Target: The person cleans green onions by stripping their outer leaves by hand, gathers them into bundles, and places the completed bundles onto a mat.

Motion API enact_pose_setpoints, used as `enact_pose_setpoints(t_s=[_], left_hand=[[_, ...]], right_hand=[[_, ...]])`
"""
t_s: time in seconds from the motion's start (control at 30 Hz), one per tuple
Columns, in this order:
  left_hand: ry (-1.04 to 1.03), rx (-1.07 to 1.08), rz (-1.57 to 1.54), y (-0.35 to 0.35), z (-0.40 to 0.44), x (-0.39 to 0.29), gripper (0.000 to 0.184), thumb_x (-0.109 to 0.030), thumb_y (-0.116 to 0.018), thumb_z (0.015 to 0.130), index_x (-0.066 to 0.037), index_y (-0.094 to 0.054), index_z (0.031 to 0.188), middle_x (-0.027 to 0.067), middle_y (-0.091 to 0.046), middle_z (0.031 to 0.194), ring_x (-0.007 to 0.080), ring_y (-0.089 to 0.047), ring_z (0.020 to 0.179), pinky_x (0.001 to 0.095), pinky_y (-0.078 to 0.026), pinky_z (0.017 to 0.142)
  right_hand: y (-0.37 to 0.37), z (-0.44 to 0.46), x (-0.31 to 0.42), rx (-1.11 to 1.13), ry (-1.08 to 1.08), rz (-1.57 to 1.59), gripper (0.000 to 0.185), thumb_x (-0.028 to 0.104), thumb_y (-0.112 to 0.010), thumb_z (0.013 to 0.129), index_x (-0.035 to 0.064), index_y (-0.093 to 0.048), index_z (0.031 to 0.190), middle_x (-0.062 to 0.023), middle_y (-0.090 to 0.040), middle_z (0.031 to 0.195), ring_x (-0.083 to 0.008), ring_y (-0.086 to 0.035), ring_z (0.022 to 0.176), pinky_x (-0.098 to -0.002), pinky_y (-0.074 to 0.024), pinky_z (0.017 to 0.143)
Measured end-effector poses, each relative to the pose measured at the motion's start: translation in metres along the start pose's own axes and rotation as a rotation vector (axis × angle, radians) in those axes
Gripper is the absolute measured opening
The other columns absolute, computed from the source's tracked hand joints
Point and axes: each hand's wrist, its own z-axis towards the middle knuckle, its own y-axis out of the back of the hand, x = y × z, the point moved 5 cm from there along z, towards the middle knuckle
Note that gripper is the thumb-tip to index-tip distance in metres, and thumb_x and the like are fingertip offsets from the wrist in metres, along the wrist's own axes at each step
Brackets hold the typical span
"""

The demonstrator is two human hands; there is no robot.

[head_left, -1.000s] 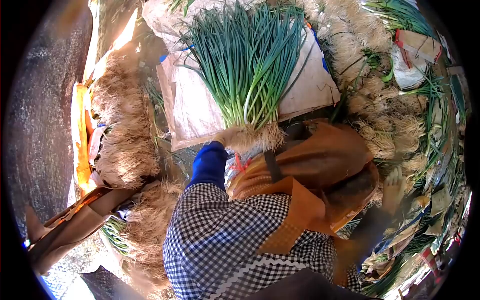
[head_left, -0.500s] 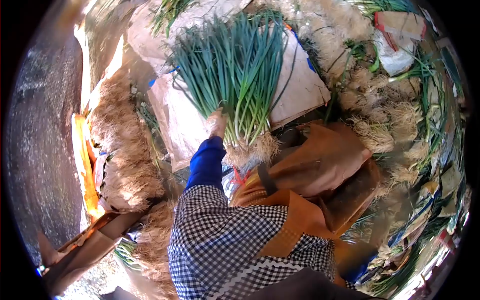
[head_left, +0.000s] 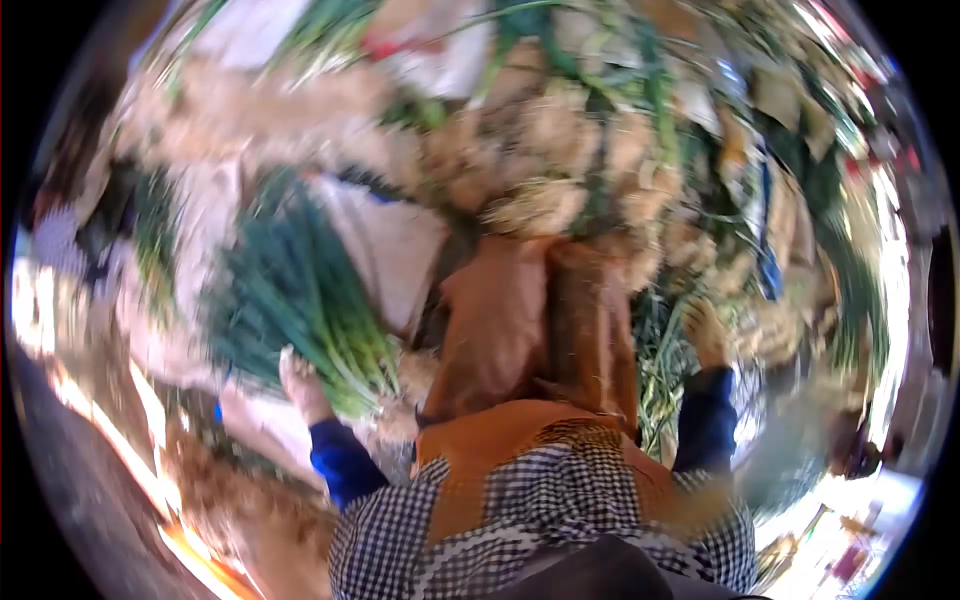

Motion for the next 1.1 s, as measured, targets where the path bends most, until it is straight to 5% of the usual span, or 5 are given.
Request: enact_pose_setpoints(t_s=[0.37, 0.57, 0.7, 0.77, 1.1], left_hand=[[0.183, 1.319, 0.609, -0.408, -0.22, 0.091, 0.018, -0.006, -0.054, 0.085, 0.002, -0.059, 0.1, 0.0104, -0.058, 0.114, 0.0074, -0.054, 0.062, 0.0188, -0.045, 0.054], [0.404, 1.37, 0.662, -0.425, -0.267, 0.159, 0.023, -0.012, -0.054, 0.088, -0.005, -0.061, 0.109, 0.0019, -0.06, 0.076, 0.005, -0.051, 0.06, 0.0172, -0.042, 0.055], [0.475, 1.236, 0.559, -0.415, -0.247, 0.17, 0.024, -0.015, -0.05, 0.09, -0.003, -0.059, 0.109, 0.0038, -0.061, 0.077, 0.0054, -0.052, 0.059, 0.0168, -0.043, 0.056], [0.502, 1.207, 0.569, -0.418, -0.244, 0.179, 0.026, -0.017, -0.048, 0.091, -0.001, -0.057, 0.11, 0.0039, -0.062, 0.079, 0.0062, -0.052, 0.061, 0.0178, -0.044, 0.059], [1.211, 0.981, 0.118, -0.441, -0.314, 0.265, 0.054, -0.046, -0.045, 0.089, -0.009, -0.042, 0.128, 0.007, -0.053, 0.118, 0.0195, -0.051, 0.105, 0.0368, -0.044, 0.086]], right_hand=[[-0.067, 0.094, 0.075, -0.639, 0.277, -1.146, 0.052, 0.055, -0.05, 0.08, 0.0075, -0.065, 0.095, -0.0129, -0.066, 0.085, -0.0287, -0.062, 0.086, -0.0355, -0.0471, 0.074], [-0.11, 0.139, 0.015, -0.007, 0.061, -1.232, 0.054, 0.05, -0.056, 0.08, 0.0002, -0.058, 0.099, -0.0181, -0.063, 0.098, -0.0225, -0.062, 0.084, -0.0331, -0.0494, 0.072], [-0.085, 0.041, 0.075, -0.016, 0.202, 0.43, 0.012, 0.016, -0.055, 0.086, 0.0072, -0.059, 0.092, -0.0041, -0.063, 0.08, -0.0112, -0.058, 0.06, -0.0241, -0.047, 0.051], [-0.071, -0.03, 0.135, -0.386, 0.678, -0.714, 0.01, 0.017, -0.055, 0.086, 0.0087, -0.06, 0.087, -0.0061, -0.065, 0.082, -0.0116, -0.06, 0.062, -0.0252, -0.0489, 0.052], [-0.09, -0.025, 0.029, -0.408, 0.505, -0.881, 0.038, 0.032, -0.065, 0.077, 0.0048, -0.058, 0.102, -0.0158, -0.063, 0.083, -0.0296, -0.062, 0.073, -0.0356, -0.0486, 0.066]])
